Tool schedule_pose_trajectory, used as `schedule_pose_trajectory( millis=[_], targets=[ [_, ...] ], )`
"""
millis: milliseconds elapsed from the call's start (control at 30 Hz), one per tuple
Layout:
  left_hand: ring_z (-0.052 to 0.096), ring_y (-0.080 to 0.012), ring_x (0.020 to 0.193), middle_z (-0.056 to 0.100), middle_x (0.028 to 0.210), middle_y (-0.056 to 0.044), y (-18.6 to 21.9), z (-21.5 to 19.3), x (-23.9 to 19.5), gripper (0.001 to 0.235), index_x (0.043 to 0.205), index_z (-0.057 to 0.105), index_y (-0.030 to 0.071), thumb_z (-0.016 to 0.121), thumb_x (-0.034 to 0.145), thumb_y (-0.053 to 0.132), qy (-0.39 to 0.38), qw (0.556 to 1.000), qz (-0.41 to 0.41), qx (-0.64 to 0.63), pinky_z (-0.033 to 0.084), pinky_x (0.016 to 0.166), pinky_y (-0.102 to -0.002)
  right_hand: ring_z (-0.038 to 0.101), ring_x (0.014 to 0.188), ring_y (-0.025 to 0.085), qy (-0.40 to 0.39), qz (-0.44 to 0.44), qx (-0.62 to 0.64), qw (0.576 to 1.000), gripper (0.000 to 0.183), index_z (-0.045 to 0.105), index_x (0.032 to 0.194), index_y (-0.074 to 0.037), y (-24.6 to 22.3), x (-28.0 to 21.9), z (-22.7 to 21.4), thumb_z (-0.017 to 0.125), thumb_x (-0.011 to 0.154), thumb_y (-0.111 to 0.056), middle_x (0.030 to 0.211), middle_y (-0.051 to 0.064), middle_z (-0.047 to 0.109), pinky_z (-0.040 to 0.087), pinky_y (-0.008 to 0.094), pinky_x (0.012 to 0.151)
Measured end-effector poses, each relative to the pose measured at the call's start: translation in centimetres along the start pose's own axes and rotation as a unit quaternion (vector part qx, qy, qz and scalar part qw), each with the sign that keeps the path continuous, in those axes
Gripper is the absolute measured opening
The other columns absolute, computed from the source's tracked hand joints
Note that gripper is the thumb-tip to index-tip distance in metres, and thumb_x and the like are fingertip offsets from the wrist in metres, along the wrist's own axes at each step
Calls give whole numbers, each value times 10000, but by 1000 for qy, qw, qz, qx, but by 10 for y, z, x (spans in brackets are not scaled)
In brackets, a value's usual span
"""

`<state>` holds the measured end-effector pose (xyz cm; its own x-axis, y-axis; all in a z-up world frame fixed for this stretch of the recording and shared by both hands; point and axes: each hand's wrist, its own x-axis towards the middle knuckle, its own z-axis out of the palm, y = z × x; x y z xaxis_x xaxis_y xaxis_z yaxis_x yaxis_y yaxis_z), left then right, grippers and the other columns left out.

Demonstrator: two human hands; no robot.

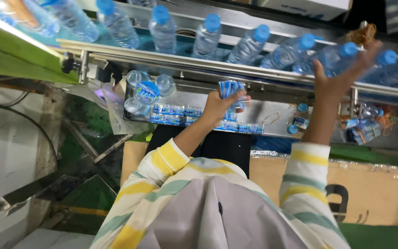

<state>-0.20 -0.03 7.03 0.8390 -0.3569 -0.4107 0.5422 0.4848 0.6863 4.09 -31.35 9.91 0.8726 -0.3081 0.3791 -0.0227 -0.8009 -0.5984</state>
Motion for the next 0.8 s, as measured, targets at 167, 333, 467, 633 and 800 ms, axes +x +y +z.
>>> schedule_pose_trajectory(
  millis=[167, 333, 467, 633, 800],
  targets=[
    [752, -313, 622, 706, 702, -211, -9, 7, 3, 379, 806, 665, -9, 940, 758, 248, 77, 996, 36, -10, 656, 489, -428, 666, 1104, 329, -42, 119, 367, 922, 226, 662, 1193, 69, -113, -88, 28, 573, 1038, -69, 1135, 238, 644, 512, 411, 1092],
    [742, -354, 591, 702, 724, -217, -12, -5, 9, 487, 880, 663, -30, 849, 829, 418, 69, 997, 8, -18, 650, 484, -441, 631, 671, 181, -195, 83, 501, 839, 151, 671, 857, -64, -79, -87, 90, 746, 943, -163, 779, 109, 634, 560, 301, 715],
    [745, -330, 545, 716, 666, -218, -16, -23, 7, 522, 896, 717, -26, 749, 932, 493, 39, 999, 22, -24, 643, 477, -398, 569, 644, 188, -60, -109, 423, 898, 165, 610, 981, 9, -121, -25, 72, 733, 1060, -68, 755, 111, 554, 473, 326, 659],
    [722, -317, 491, 680, 612, -199, -21, -33, 8, 462, 904, 717, -30, 740, 935, 431, 12, 998, 31, -58, 630, 432, -386, 665, 988, 329, 26, -395, 95, 913, 176, 754, 976, -16, -142, 34, 83, 895, 905, 62, 1070, 130, 673, 558, 405, 782],
    [732, -340, 521, 688, 644, -221, -27, -47, 11, 320, 1007, 698, -80, 632, 865, 200, -29, 994, 35, -97, 639, 467, -417, 619, 1098, 405, 11, -379, 108, 919, 403, 672, 1195, 56, -117, 25, 92, 911, 872, 90, 1185, 212, 631, 537, 504, 945]
  ],
)
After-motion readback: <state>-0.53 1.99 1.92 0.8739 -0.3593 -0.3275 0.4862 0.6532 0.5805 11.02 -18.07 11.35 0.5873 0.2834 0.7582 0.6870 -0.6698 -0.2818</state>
